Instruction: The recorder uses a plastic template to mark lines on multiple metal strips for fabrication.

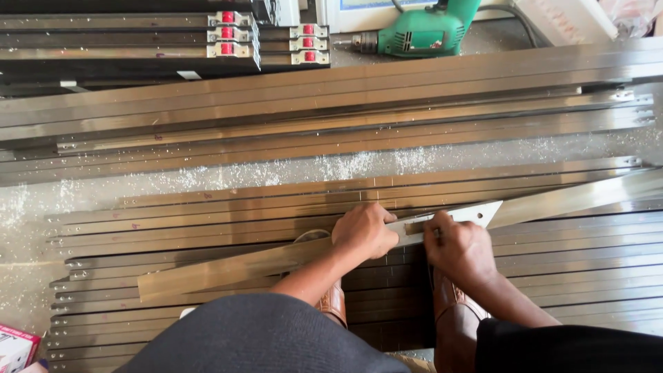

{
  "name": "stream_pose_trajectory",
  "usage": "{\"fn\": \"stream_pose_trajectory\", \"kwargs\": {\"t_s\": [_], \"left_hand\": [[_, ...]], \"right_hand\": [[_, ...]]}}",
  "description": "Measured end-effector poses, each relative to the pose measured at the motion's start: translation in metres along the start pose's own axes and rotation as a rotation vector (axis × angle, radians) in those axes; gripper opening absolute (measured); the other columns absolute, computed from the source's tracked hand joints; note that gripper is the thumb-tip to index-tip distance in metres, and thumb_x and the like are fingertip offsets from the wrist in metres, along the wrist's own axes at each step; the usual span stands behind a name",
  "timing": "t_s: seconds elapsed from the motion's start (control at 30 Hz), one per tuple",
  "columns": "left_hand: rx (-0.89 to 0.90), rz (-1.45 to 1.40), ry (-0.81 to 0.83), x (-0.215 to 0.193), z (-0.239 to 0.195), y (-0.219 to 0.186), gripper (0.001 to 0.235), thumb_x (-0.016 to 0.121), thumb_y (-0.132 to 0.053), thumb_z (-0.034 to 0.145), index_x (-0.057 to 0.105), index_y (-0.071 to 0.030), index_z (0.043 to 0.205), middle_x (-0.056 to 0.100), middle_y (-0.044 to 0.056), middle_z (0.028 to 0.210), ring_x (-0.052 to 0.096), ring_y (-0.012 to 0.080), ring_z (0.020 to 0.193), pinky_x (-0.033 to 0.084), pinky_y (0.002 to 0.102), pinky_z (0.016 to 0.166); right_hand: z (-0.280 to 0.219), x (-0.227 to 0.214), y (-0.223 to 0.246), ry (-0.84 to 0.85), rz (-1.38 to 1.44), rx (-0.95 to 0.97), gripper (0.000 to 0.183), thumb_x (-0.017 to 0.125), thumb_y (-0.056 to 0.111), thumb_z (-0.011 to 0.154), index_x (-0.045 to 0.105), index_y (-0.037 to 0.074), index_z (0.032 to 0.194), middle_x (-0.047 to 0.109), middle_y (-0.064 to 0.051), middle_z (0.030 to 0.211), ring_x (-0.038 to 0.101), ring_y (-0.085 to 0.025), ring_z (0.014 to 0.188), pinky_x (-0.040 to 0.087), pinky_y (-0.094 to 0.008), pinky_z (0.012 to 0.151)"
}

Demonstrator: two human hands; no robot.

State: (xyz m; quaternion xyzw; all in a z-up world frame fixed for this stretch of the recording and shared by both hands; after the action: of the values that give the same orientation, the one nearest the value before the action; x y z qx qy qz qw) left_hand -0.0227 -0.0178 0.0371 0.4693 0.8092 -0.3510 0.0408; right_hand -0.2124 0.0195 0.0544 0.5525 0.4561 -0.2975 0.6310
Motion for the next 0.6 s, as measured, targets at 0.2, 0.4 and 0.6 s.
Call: {"fn": "stream_pose_trajectory", "kwargs": {"t_s": [0.2,0.4,0.6], "left_hand": [[0.058,-0.003,-0.041,0.005,0.004,0.000,0.062,0.062,0.001,0.066,0.075,-0.020,0.123,0.077,0.008,0.104,0.074,0.0237,0.083,0.061,0.038,0.070],[0.033,-0.012,-0.027,0.002,-0.001,0.000,0.056,0.062,0.000,0.069,0.076,-0.021,0.120,0.078,0.007,0.102,0.075,0.0238,0.084,0.060,0.038,0.073],[0.069,-0.003,-0.062,-0.001,-0.005,-0.001,0.051,0.063,-0.004,0.069,0.079,-0.020,0.115,0.077,0.010,0.103,0.073,0.0262,0.087,0.057,0.040,0.076]], "right_hand": [[0.001,-0.021,-0.019,0.039,-0.190,0.281,0.014,0.069,0.020,0.090,0.065,0.010,0.081,0.060,-0.009,0.047,0.061,-0.028,0.040,0.049,-0.042,0.044],[-0.001,-0.018,-0.017,0.106,-0.213,0.347,0.017,0.066,0.022,0.093,0.064,0.008,0.083,0.061,-0.013,0.048,0.061,-0.031,0.042,0.050,-0.046,0.047],[0.011,-0.010,-0.001,0.457,-0.574,0.159,0.017,0.062,0.011,0.092,0.062,-0.002,0.103,0.068,-0.011,0.059,0.064,-0.019,0.042,0.051,-0.036,0.036]]}}
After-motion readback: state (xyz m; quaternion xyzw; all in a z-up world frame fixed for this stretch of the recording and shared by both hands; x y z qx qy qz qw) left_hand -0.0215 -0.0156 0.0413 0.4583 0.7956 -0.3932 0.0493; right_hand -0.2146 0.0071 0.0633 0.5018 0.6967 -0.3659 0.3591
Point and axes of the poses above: each hand's wrist, its own z-axis towards the middle knuckle, its own x-axis out of the palm, y = z × x, the point moved 3 cm from there along z, towards the middle knuckle
